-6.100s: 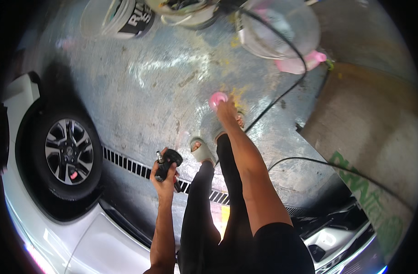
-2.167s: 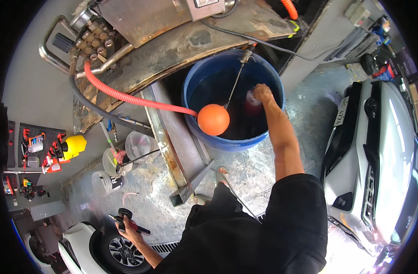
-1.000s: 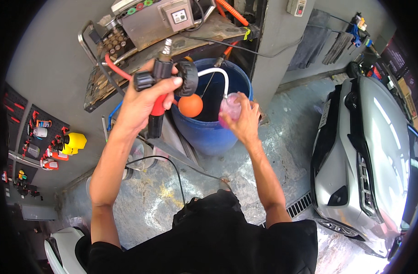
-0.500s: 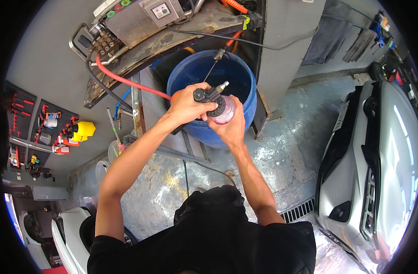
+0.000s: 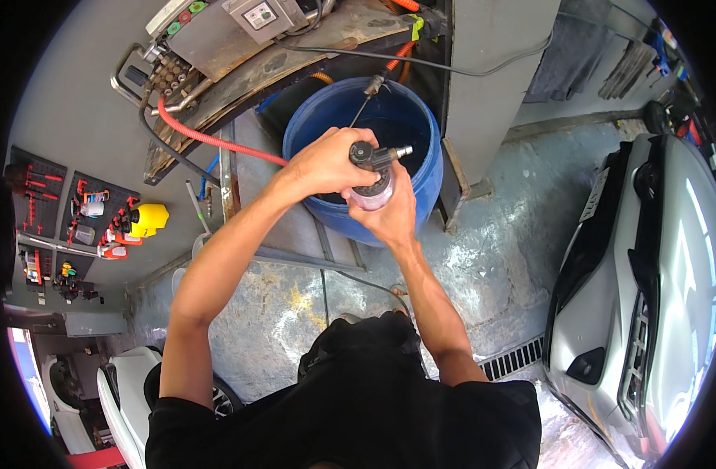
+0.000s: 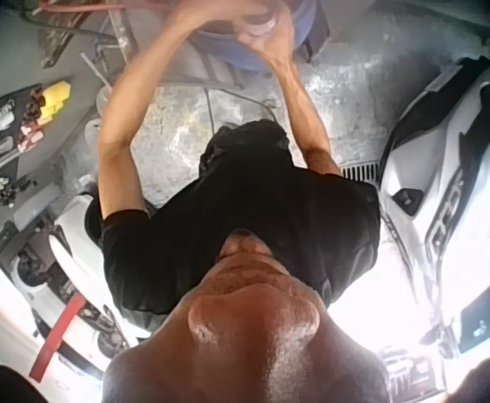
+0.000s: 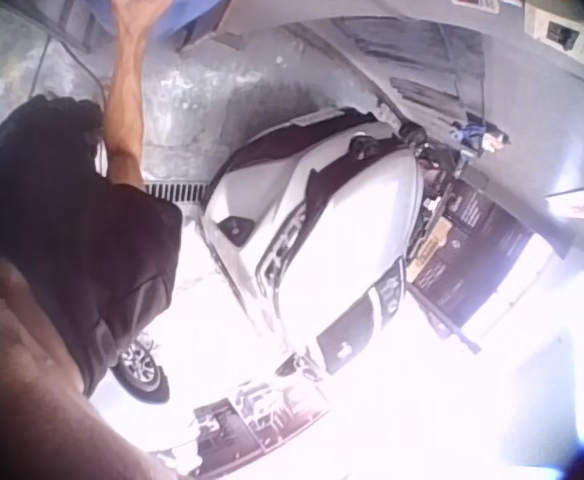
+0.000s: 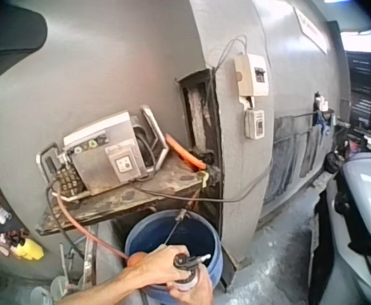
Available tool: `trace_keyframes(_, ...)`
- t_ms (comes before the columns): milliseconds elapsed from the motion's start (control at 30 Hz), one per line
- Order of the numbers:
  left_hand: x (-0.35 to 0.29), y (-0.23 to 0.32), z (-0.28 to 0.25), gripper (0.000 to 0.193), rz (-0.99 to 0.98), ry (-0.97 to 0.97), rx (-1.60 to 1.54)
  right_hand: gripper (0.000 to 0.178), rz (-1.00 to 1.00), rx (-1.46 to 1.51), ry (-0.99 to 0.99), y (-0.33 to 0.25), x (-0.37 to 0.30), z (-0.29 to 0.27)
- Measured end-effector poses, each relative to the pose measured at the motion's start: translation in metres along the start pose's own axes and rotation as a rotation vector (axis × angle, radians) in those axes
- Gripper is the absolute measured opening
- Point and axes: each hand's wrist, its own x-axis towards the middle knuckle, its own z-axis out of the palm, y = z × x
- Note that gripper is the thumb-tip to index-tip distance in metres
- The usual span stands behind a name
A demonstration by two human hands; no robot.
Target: The person prepares a pressure washer with pink soap, then sprays foam onto a white SUV. They walk around the vehicle to cover all sides, then use a wash mitt to scrub the hood and windshield.
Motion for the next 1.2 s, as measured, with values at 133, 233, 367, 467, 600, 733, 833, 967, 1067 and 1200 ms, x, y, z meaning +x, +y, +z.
trace_keyframes(133, 0.011, -0.004, -0.022, 0.042, 0.225, -0.248, 0.169, 0.088, -0.055, 0.025, -0.083, 0.005, 0.004, -0.006)
trace_keyframes(233, 0.02, 0.001, -0.029, 0.06, 0.344, -0.292, 0.405, 0.093, -0.021, 0.044, -0.086, 0.011, 0.007, -0.007)
trace_keyframes(367, 0.012, 0.005, -0.032, 0.08, 0.473, 0.035, 0.97, 0.093, -0.036, 0.052, -0.125, 0.017, 0.008, -0.006)
trace_keyframes(467, -0.005, -0.007, -0.037, 0.097, 0.212, 0.346, 0.905, 0.092, -0.032, 0.068, -0.12, 0.018, 0.009, -0.005)
trace_keyframes(600, 0.008, -0.029, -0.055, 0.064, -0.274, 0.314, 0.19, 0.092, -0.041, 0.045, -0.102, 0.016, 0.011, -0.003)
trace_keyframes(733, 0.037, -0.024, -0.033, 0.067, -0.172, 0.308, 0.279, 0.093, -0.041, 0.038, -0.105, 0.013, 0.007, -0.003)
trace_keyframes(833, 0.059, 0.007, -0.02, 0.044, 0.018, 0.131, 0.328, 0.093, -0.084, -0.006, -0.115, 0.013, 0.007, -0.003)
trace_keyframes(967, 0.051, 0.05, 0.005, 0.039, 0.379, -0.092, 0.368, 0.091, -0.157, -0.023, -0.111, 0.017, 0.02, 0.005)
trace_keyframes(1067, 0.019, 0.062, 0.025, 0.029, 0.5, -0.21, 0.674, 0.083, 0.455, -0.583, -0.237, 0.019, 0.038, 0.02)
trace_keyframes(1200, -0.059, 0.046, 0.034, 0.023, 0.468, -0.22, 1.002, 0.074, 0.234, -0.227, -0.099, 0.016, 0.03, 0.013)
